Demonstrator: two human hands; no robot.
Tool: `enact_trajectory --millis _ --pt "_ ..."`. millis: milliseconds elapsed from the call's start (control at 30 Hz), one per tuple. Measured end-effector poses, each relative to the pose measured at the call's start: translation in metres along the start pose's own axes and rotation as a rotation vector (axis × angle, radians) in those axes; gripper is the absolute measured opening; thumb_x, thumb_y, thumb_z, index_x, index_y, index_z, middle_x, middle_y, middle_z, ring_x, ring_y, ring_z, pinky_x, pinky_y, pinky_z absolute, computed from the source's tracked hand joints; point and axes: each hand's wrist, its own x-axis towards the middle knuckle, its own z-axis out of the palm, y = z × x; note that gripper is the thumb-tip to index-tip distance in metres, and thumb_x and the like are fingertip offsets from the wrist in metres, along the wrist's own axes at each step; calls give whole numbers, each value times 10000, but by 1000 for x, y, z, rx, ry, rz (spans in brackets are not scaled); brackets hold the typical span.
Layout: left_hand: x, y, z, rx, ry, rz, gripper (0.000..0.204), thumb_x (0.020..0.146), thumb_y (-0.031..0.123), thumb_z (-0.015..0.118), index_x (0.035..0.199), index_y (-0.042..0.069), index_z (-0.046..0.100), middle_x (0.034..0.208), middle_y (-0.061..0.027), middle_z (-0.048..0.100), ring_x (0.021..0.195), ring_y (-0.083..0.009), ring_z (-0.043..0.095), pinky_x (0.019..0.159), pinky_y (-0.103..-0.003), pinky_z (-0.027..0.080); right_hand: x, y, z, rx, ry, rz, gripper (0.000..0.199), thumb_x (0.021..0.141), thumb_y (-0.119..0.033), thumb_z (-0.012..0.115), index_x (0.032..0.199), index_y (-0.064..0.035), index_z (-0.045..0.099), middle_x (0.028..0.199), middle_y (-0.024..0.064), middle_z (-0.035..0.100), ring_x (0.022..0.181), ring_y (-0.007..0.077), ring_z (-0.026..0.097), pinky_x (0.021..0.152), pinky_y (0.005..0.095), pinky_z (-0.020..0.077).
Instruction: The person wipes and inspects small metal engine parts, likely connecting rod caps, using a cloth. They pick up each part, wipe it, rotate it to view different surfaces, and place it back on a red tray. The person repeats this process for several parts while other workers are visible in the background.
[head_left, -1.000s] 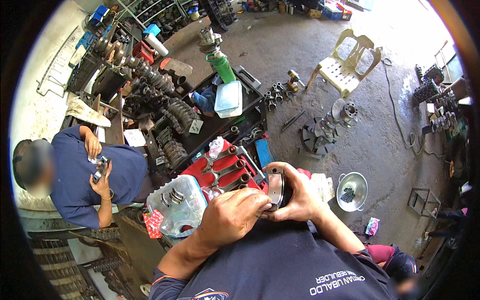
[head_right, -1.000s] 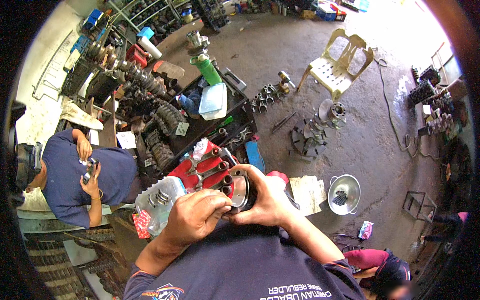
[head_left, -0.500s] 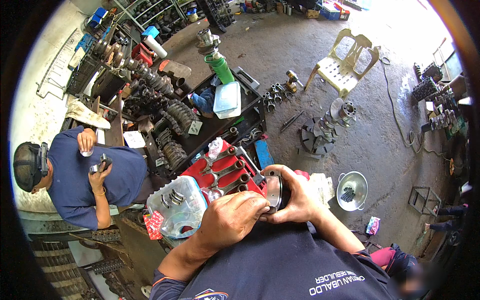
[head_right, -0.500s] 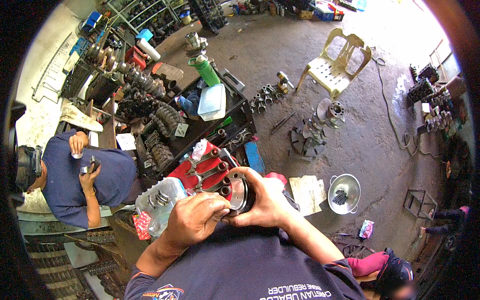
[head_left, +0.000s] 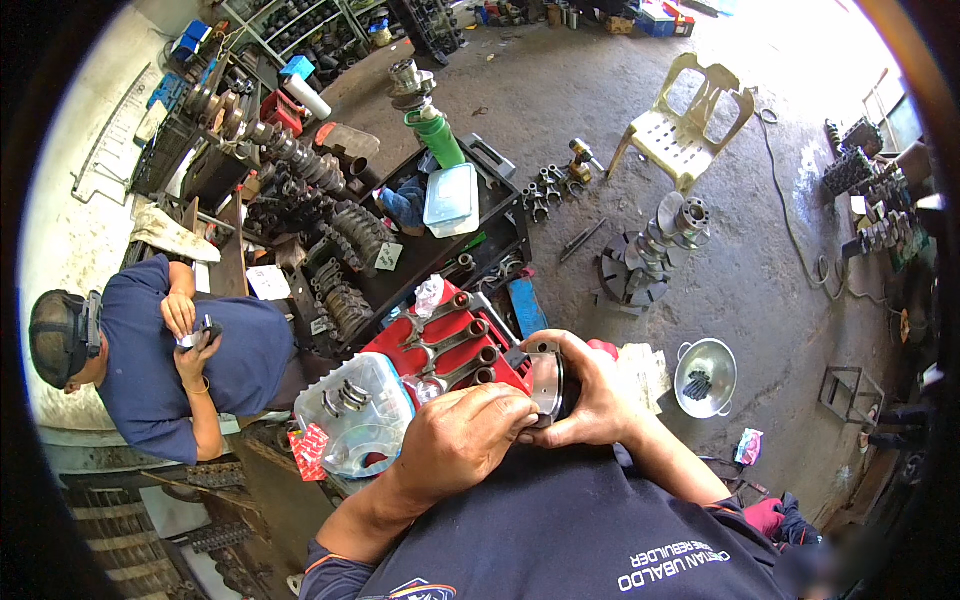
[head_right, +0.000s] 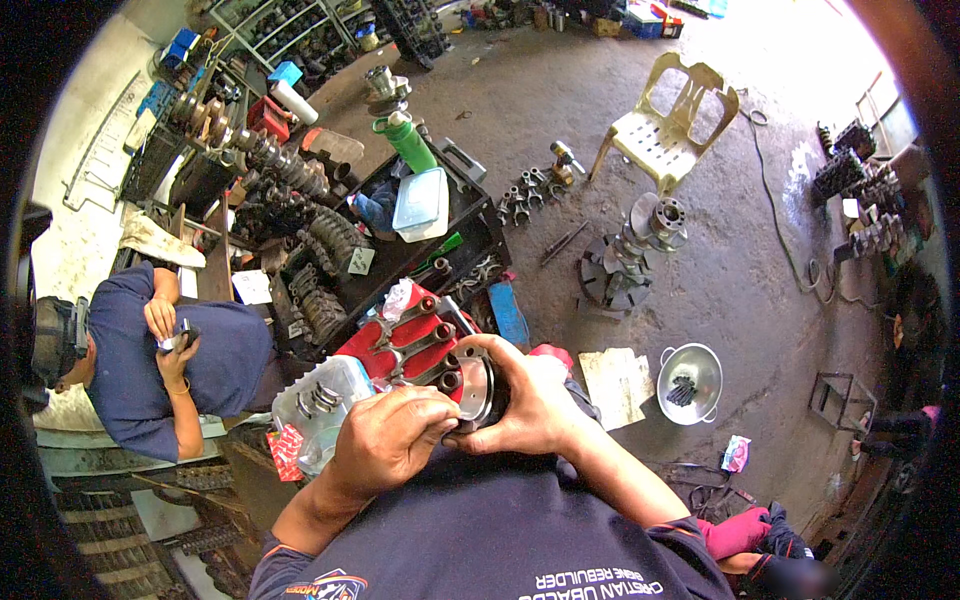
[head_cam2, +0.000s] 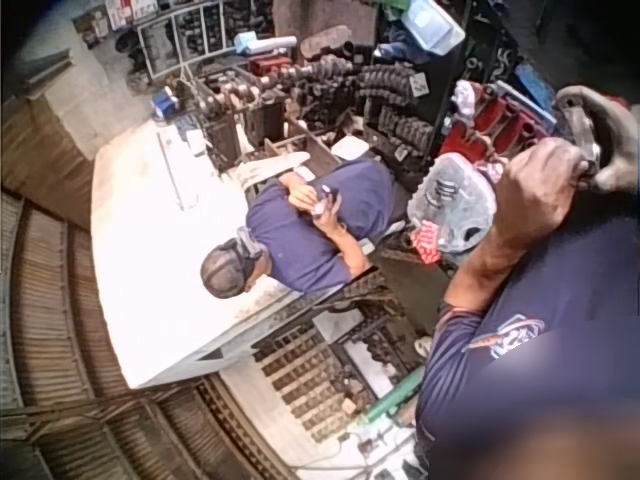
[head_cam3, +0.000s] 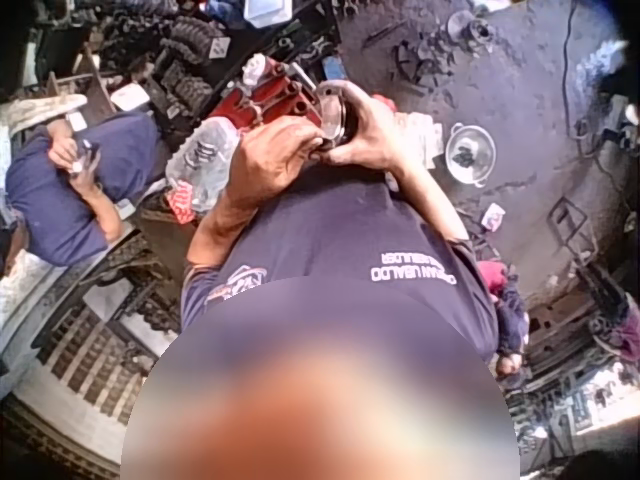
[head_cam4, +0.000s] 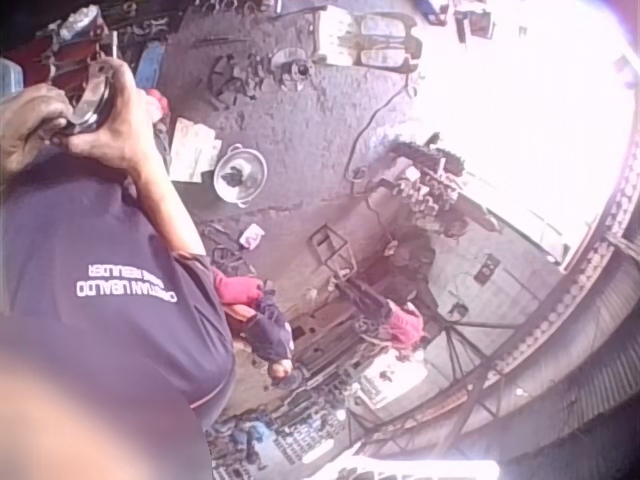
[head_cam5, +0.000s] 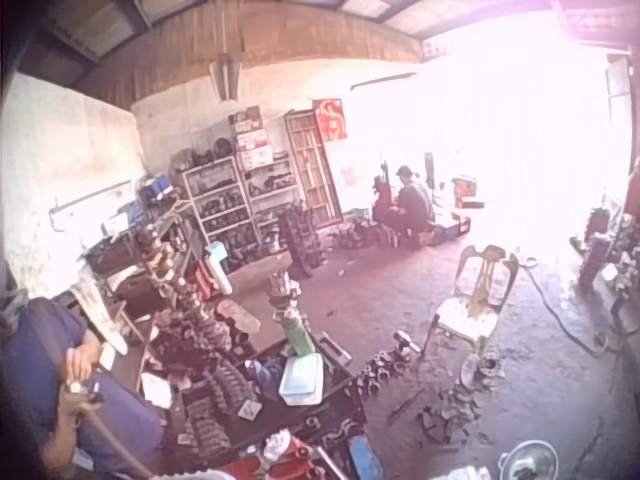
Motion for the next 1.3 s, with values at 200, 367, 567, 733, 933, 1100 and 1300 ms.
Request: enact_trajectory --millis 200,367,567,733,933,1100,1300 --pt "0 0 0 -58 -30 -74 98 862 54 728 934 19 670 890 -127 701 816 -296 700 719 -370 565 0 -2 -1 86 -16 18 875 603 -314 911 1329 -71 489 1057 111 695 957 187 690 835 321 545" --pt "-15 5 6 -549 -99 -584 372 907 5 688 1266 -2 589 1156 -124 677 1066 -215 658 940 -347 522 -2 -5 -10 -196 -161 27 924 559 -298 876 1359 -78 469 1106 169 682 1015 341 685 860 429 541" --pt "-36 -13 6 -820 -379 -768 409 960 61 651 1336 -40 526 1237 -93 649 1154 -171 597 1023 -327 461 6 -4 -2 -288 -326 -102 931 559 -296 863 1372 -92 458 1040 194 700 963 384 689 837 463 547" --pt "-50 -11 11 -808 -239 -731 404 955 63 655 1320 -65 538 1219 -157 659 1131 -186 619 990 -327 491 19 -11 3 -358 -428 -76 942 545 -293 866 1376 -116 459 1000 195 704 933 384 695 781 479 551" --pt "-63 -8 11 -697 -180 -775 335 990 98 597 1287 -55 582 1201 -119 671 1092 -186 619 992 -336 469 29 -16 6 -387 -465 -82 941 544 -271 869 1391 -153 477 1119 170 688 982 352 692 789 459 550" --pt "-82 -18 7 -1073 44 -834 437 1025 196 569 1340 -99 505 1275 -158 620 1145 -255 613 1019 -380 473 33 -23 19 -332 -280 -324 818 532 -227 838 1269 -110 503 891 166 676 814 402 678 692 497 531" --pt "-96 -27 11 -824 -10 -971 329 1010 97 563 1294 -69 582 1232 -133 655 1129 -194 608 1004 -336 463 30 -23 37 -441 -321 -164 812 576 -282 834 1297 -113 501 932 162 686 837 393 687 691 486 540"
